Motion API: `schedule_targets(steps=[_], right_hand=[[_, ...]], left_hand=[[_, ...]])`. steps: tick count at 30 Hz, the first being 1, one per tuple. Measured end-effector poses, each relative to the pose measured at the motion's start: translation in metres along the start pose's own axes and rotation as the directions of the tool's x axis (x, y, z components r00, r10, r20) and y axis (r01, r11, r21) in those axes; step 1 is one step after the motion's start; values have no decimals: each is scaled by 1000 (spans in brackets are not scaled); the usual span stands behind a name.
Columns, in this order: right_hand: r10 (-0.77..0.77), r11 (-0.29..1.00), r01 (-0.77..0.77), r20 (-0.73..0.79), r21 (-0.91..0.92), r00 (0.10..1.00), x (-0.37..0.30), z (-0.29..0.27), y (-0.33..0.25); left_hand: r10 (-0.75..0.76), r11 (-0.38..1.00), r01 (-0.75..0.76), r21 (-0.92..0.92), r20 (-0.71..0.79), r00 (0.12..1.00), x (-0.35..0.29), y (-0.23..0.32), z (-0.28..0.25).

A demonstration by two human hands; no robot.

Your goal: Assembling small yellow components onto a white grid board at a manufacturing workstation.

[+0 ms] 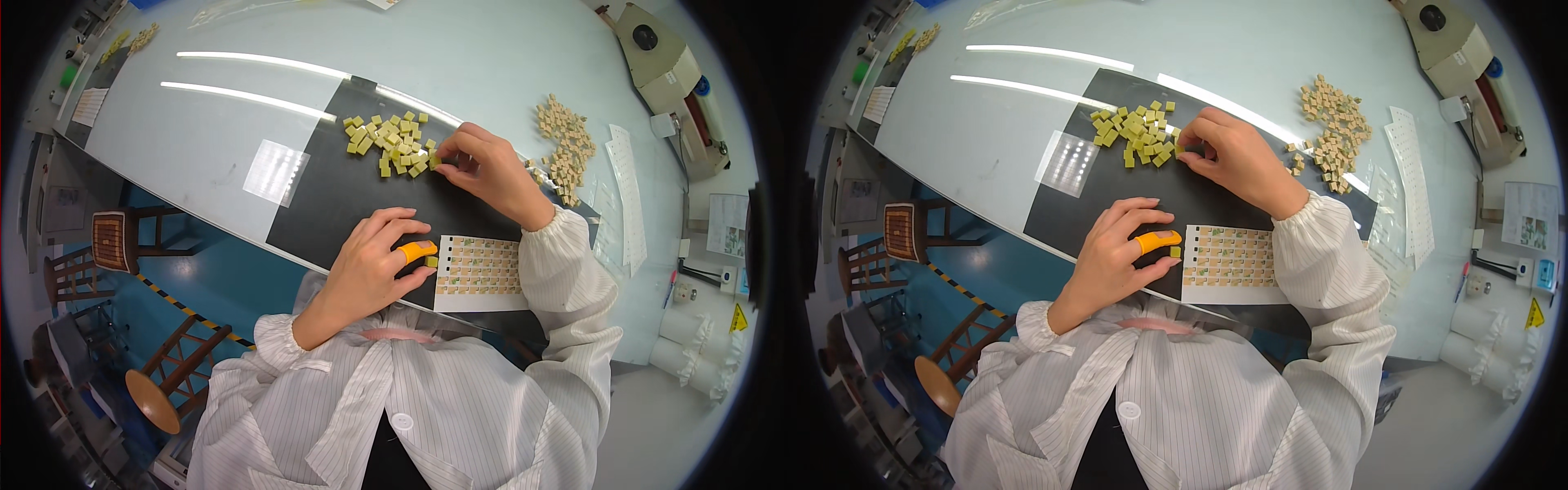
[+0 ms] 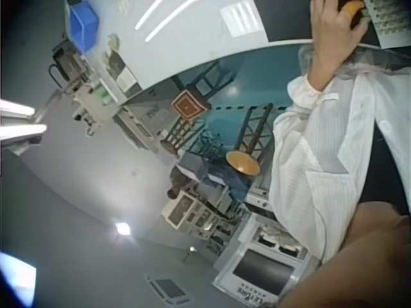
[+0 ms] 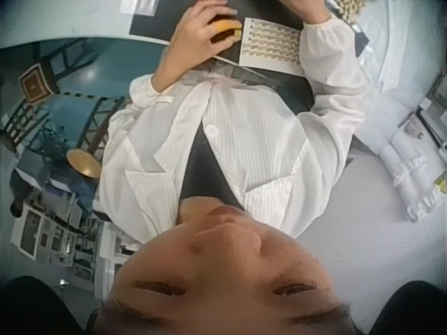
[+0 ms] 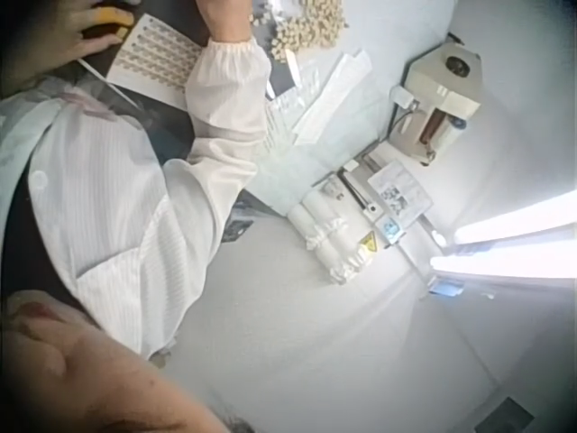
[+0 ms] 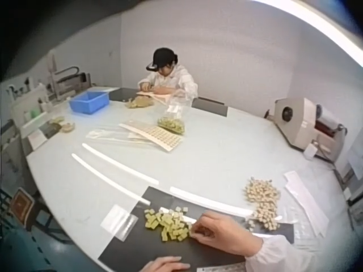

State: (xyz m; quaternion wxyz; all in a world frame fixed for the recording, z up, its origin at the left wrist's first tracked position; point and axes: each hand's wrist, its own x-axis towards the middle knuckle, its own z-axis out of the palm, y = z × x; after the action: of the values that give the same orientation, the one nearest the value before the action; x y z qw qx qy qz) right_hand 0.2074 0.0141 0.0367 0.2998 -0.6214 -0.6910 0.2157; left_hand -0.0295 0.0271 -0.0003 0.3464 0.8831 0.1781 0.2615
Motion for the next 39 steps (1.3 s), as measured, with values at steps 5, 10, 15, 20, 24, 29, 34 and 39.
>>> schedule_targets(steps=[5, 10, 15, 20, 24, 29, 34, 39], right_hand=[[23, 999, -19, 80, -46, 997, 2, -1, 2], [32, 999, -28, 113, -45, 993, 2, -2, 4], [47, 997, -38, 138, -64, 989, 2, -2, 1], [-7, 996, 17, 108, -86, 994, -4, -1, 2], [73, 996, -68, 100, -52, 992, -28, -4, -28], [88, 996, -90, 135, 9, 987, -71, 8, -55], [-2, 998, 9, 105, -64, 995, -86, 19, -59], [-47, 991, 57, 86, -119, 995, -85, 24, -62]], left_hand=[[1, 1000, -1, -5, -1, 1000, 0, 0, 0], [-1, 1000, 0, 9, 1, 1000, 0, 0, 0], [31, 999, -31, 8, -23, 999, -2, -2, 2], [12, 1000, -12, 0, -16, 1000, -1, 1, 1], [10, 1000, -10, 12, -22, 1000, 0, 0, 0], [28, 1000, -28, 15, -34, 999, -3, -2, 3], [22, 1000, -22, 12, -23, 999, -1, 0, 3], [20, 1000, -19, 14, -24, 1000, -1, 1, 1]])
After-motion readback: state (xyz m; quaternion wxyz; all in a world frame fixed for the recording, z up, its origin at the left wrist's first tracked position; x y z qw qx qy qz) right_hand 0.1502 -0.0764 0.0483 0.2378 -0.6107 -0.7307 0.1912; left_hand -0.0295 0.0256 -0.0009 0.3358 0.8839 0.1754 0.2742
